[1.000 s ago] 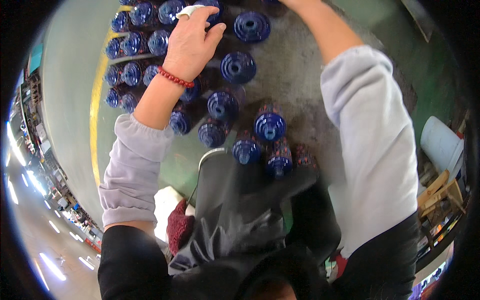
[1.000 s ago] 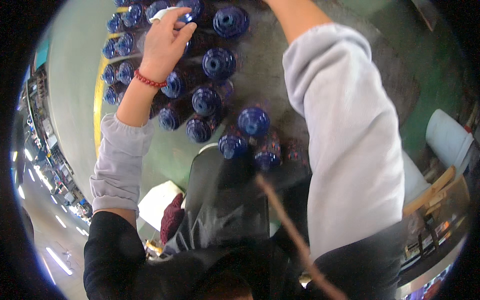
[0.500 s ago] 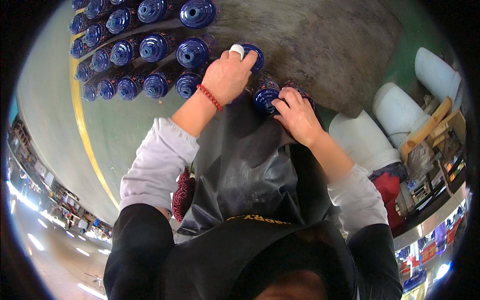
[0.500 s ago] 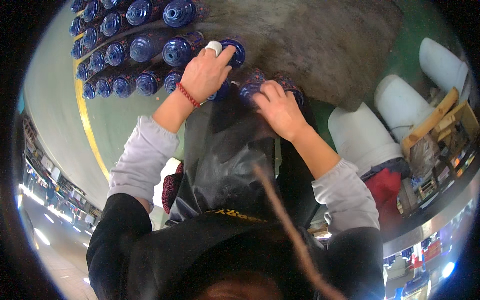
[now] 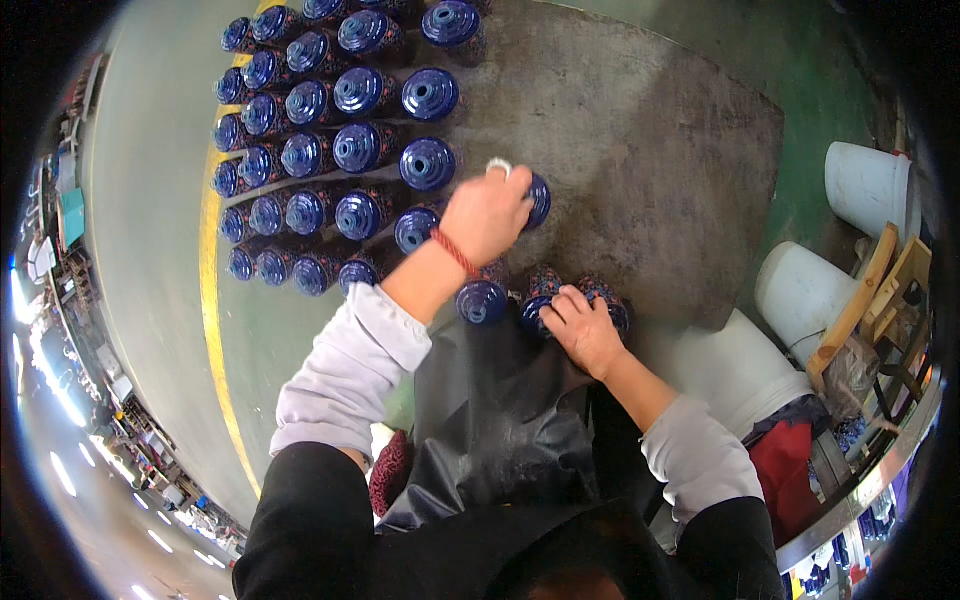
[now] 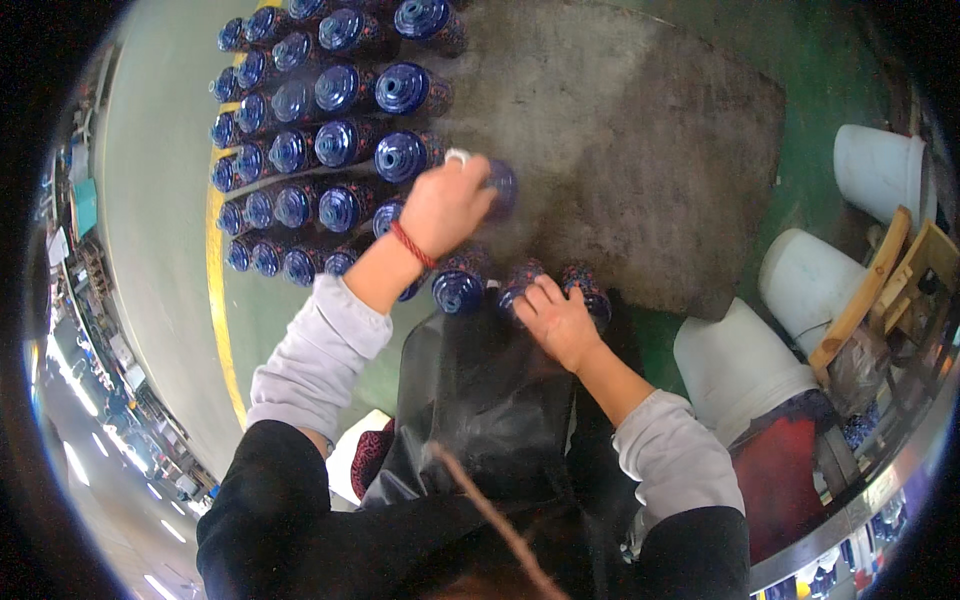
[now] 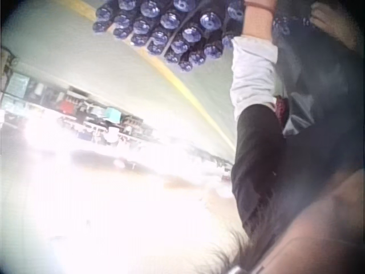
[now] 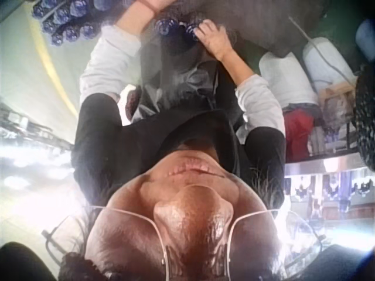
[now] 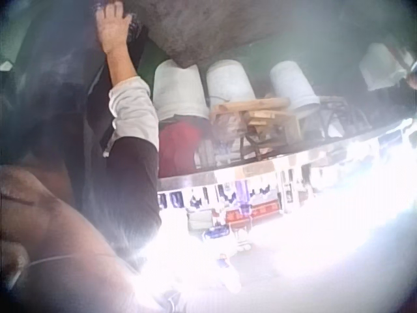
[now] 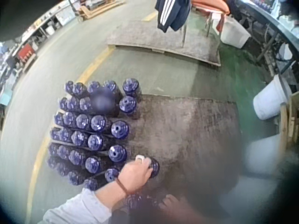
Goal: The person places a decorative label onto a blue bottle, smooths it with a green tool, and then moves several similar bottles on the floor. The person repeats the labeling process on another bottle.
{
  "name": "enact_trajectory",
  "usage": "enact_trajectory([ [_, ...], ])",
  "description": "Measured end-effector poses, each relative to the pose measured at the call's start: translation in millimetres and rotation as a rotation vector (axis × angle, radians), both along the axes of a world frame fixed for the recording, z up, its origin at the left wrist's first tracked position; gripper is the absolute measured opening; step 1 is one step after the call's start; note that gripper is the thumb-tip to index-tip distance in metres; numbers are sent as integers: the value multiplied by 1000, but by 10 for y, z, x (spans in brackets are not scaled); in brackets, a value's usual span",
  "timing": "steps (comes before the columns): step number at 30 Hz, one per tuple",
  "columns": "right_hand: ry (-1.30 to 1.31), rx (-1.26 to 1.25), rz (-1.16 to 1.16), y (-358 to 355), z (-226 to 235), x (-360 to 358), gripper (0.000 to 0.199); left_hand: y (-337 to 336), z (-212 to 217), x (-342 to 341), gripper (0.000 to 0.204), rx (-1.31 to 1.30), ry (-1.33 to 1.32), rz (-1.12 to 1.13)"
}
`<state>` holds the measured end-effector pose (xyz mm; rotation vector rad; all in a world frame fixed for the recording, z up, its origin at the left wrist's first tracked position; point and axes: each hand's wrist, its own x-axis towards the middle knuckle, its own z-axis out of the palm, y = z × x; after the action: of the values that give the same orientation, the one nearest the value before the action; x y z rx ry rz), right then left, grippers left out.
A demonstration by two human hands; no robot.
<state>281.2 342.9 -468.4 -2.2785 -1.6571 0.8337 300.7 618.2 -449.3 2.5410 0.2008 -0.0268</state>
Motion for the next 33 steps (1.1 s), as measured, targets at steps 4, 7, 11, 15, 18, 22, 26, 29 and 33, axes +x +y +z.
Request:
enact_trajectory([
  [4, -1, 141, 37, 2, -21, 15, 26, 473, 36, 854, 22, 19, -192, -36],
  [7, 7, 182, 77, -6, -8, 33, 24, 815, -55, 1560, 23, 198, -212, -97],
  [11, 13, 205, 82, 2, -17, 59, 26, 1141, -313, 2310, 19, 293, -242, -22],
  [15, 38, 189, 5, 59, -29, 151, 27, 1377, -568, 2744, 21, 318, -190, 61],
  [18, 99, 200, -121, 153, 35, 320, 27, 1462, -681, 2928, 23, 331, -195, 121],
  [22, 111, 231, -268, 311, 267, 784, 31, 1515, -713, 3008, 25, 353, -174, 109],
  [26, 131, 426, -461, 489, 447, 1639, 33, 1530, -702, 2986, 28, 352, -164, 145],
  [29, -117, 582, -394, 769, 342, 2413, 31, 1509, -687, 2972, 30, 333, -161, 194],
  [33, -302, 586, -378, 1241, 43, 3280, 30, 1468, -635, 2918, 35, 289, -100, 248],
])
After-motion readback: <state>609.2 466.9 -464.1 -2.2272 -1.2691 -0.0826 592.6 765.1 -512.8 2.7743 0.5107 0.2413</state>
